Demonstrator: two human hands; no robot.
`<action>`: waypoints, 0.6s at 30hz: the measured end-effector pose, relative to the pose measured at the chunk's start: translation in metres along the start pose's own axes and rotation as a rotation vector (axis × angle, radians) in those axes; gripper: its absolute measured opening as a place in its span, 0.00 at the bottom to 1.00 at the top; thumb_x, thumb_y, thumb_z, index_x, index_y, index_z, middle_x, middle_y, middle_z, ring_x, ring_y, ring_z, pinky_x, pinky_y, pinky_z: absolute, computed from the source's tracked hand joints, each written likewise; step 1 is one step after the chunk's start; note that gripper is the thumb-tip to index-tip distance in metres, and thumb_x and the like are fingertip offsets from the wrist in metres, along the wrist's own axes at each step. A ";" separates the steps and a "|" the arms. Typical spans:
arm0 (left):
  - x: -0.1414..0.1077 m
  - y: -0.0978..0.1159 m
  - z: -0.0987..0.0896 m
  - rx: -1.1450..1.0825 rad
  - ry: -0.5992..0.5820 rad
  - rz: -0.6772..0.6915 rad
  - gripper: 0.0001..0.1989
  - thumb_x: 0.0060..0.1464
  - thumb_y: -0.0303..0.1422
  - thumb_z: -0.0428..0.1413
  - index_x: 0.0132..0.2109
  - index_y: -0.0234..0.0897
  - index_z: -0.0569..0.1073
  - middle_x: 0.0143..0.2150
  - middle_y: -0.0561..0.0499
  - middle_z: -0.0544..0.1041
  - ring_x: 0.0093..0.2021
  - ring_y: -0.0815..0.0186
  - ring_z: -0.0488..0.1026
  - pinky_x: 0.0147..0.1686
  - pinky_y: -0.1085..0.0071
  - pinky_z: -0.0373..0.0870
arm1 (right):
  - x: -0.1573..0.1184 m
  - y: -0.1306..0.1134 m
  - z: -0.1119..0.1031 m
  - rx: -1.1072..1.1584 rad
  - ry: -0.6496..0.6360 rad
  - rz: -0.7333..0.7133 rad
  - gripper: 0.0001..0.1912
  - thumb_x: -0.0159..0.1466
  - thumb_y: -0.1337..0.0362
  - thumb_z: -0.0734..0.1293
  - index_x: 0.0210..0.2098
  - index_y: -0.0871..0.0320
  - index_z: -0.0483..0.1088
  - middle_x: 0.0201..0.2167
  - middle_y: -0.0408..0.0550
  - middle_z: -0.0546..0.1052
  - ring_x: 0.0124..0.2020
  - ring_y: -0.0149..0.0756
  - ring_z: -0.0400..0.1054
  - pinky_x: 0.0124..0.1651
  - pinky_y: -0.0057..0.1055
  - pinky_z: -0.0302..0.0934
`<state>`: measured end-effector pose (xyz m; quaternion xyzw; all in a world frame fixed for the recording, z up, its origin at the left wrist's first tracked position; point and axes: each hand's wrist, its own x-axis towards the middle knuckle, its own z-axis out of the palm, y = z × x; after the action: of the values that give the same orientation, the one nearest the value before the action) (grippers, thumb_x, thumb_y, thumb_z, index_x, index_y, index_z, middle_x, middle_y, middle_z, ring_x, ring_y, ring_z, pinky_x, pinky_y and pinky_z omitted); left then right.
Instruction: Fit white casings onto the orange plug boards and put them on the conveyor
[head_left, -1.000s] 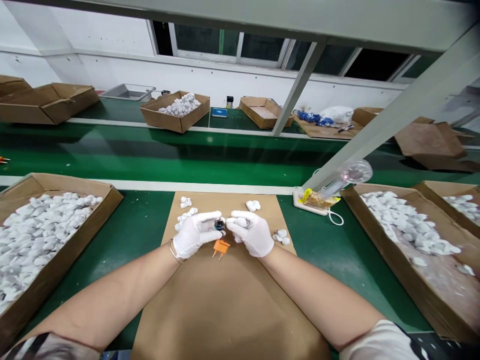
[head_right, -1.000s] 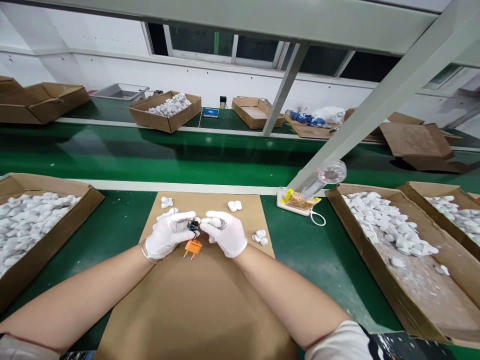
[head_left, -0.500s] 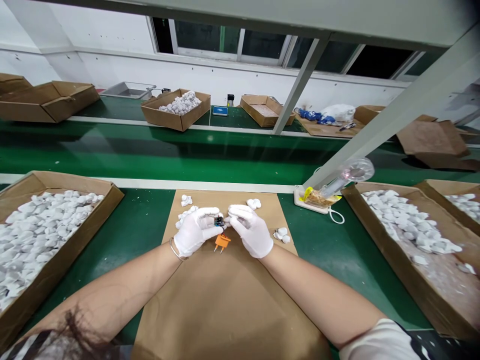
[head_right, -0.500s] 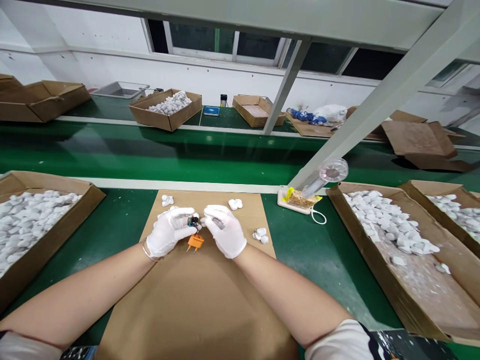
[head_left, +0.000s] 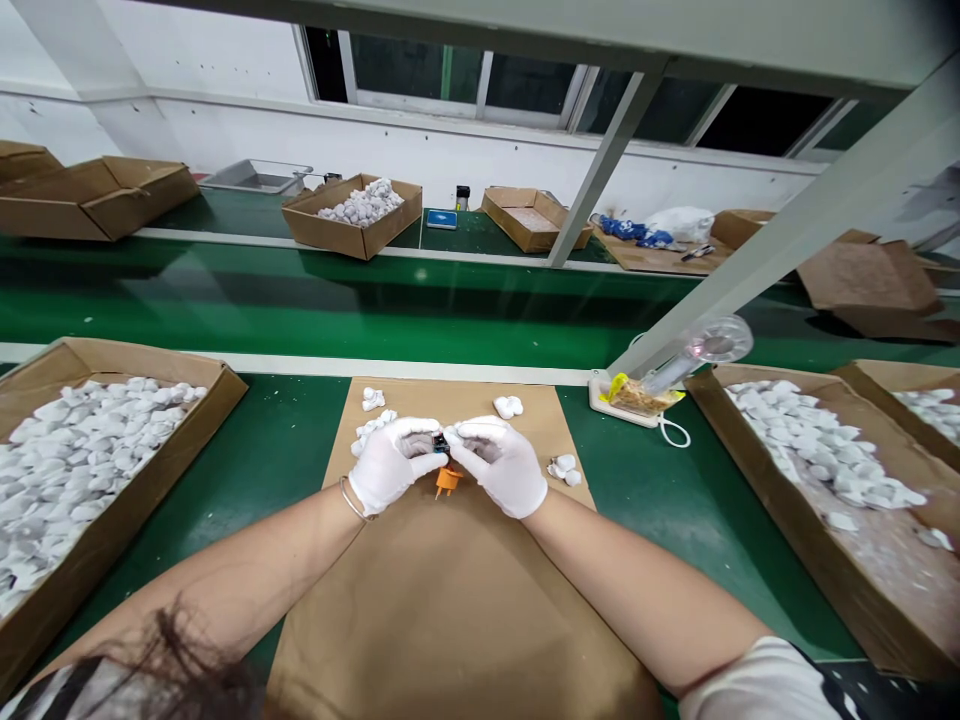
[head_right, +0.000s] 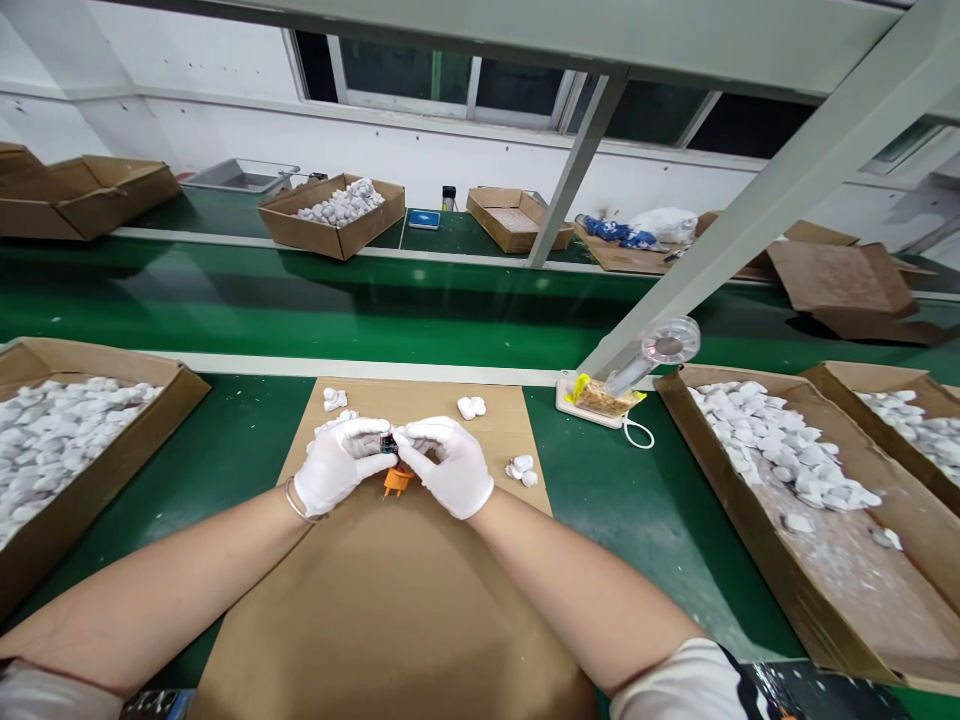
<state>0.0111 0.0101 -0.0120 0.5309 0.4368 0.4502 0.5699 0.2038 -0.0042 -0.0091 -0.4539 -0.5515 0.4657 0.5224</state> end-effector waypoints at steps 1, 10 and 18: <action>0.000 0.000 0.000 0.013 0.002 0.017 0.23 0.41 0.40 0.74 0.44 0.39 0.80 0.43 0.44 0.85 0.43 0.51 0.85 0.52 0.49 0.85 | 0.000 0.001 0.000 -0.026 -0.005 -0.019 0.04 0.59 0.58 0.79 0.35 0.43 0.85 0.41 0.47 0.83 0.45 0.46 0.80 0.53 0.48 0.77; -0.002 0.002 0.001 0.193 0.032 0.182 0.14 0.44 0.34 0.71 0.42 0.42 0.83 0.42 0.46 0.84 0.41 0.55 0.83 0.47 0.55 0.84 | -0.004 -0.010 0.002 -0.102 -0.011 -0.054 0.02 0.60 0.58 0.77 0.32 0.44 0.86 0.38 0.48 0.83 0.42 0.46 0.80 0.47 0.46 0.77; -0.003 0.009 -0.006 0.365 -0.016 0.417 0.12 0.45 0.33 0.74 0.40 0.45 0.85 0.41 0.46 0.87 0.45 0.50 0.82 0.52 0.50 0.80 | 0.004 -0.013 0.001 0.353 -0.155 0.358 0.17 0.49 0.61 0.83 0.38 0.50 0.81 0.31 0.42 0.82 0.35 0.40 0.77 0.45 0.40 0.73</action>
<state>0.0040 0.0084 -0.0030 0.7069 0.3874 0.4672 0.3633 0.2021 -0.0023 0.0047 -0.4094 -0.4110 0.6730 0.4590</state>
